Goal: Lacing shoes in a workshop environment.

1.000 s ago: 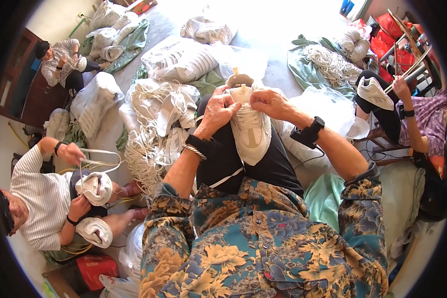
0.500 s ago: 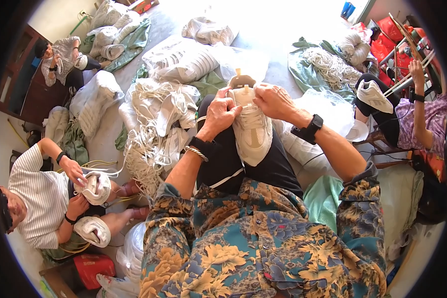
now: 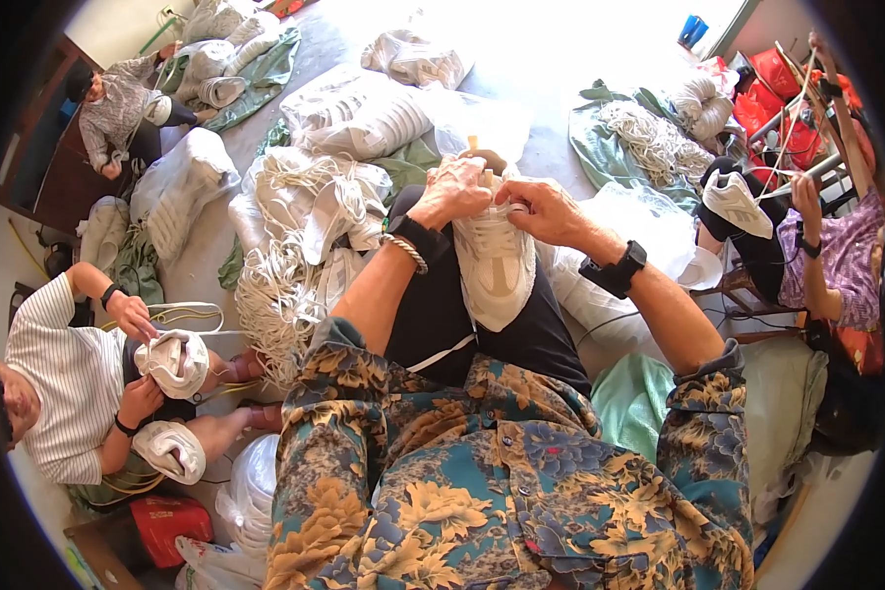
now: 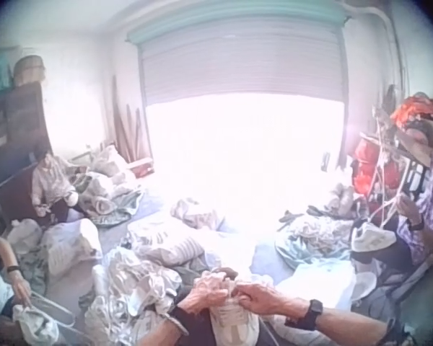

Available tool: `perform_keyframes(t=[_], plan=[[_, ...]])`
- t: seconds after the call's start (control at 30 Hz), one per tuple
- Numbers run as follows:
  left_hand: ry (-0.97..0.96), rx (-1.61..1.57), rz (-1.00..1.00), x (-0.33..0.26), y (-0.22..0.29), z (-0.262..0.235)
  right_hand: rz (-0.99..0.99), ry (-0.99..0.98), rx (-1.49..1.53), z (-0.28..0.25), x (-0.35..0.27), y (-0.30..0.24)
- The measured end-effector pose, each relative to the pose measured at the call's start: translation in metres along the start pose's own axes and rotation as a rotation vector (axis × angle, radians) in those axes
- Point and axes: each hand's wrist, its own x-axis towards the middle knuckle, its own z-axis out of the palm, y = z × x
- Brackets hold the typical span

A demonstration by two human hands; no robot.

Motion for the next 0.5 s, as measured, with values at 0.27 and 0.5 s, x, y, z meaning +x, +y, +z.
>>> perform_keyframes(t=[0.27,0.5], plan=[[-0.152,-0.790,-0.042,-0.009,-0.025,0.006,-0.178,0.127,-0.121,0.017,-0.001,0.009],[-0.080,-0.853,0.011,-0.018,-0.024,0.004,-0.019,0.232,-0.540,0.032,0.002,-0.001]])
